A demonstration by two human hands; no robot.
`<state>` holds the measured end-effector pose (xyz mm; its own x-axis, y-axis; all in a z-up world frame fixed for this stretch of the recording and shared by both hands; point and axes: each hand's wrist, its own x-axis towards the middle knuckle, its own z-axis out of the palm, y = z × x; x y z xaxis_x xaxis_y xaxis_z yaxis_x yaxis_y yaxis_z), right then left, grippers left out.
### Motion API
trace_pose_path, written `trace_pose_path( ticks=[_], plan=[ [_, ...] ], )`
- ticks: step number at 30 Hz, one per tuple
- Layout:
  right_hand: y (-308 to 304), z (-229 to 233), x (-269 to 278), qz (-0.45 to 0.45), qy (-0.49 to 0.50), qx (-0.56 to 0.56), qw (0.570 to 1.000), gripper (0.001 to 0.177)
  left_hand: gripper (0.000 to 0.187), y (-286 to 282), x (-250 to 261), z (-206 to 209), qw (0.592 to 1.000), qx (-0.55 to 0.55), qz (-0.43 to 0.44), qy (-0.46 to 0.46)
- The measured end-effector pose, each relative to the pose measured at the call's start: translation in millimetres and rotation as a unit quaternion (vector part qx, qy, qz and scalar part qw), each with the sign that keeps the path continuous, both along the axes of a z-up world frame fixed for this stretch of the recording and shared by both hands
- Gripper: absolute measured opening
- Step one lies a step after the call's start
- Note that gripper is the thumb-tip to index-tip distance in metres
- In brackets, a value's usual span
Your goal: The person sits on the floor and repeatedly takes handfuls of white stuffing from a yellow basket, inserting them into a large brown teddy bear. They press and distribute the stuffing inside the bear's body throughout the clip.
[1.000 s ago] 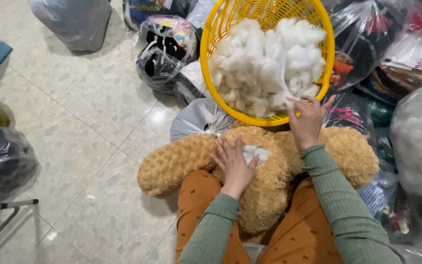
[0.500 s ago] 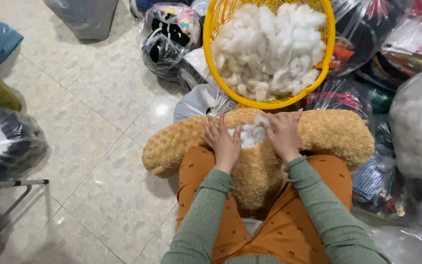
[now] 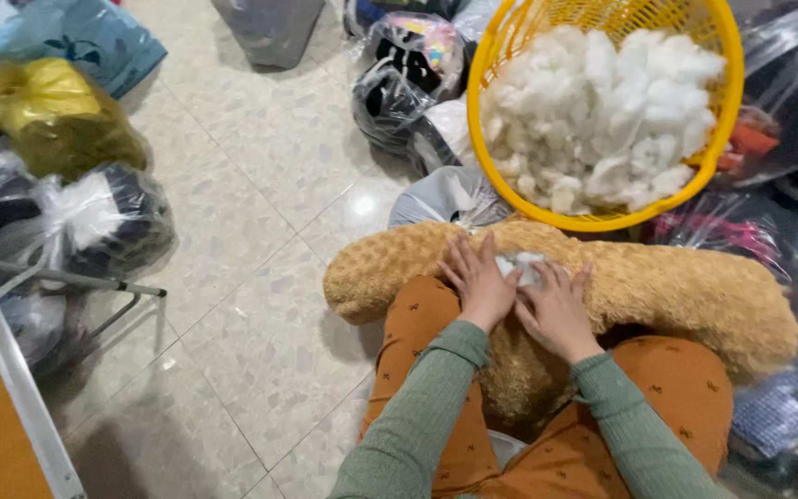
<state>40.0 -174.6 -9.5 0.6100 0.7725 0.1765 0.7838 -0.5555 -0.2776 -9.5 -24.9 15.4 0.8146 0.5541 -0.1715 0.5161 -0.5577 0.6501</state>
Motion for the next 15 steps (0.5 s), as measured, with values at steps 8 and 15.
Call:
trace_pose_path(
  ticks=[8, 15],
  plan=[
    [-23.8, -15.9, -13.1, -0.068, 0.042, 0.072, 0.994, 0.035, 0.101, -10.3, 1.8, -4.6, 0.999, 0.003, -0.016, 0.043],
    [-33.9, -19.3, 20.0, -0.14, 0.015, 0.138, 0.98, 0.048, 0.105, -5.3, 6.8, -23.1, 0.994, 0.087, -0.012, 0.069]
  ],
)
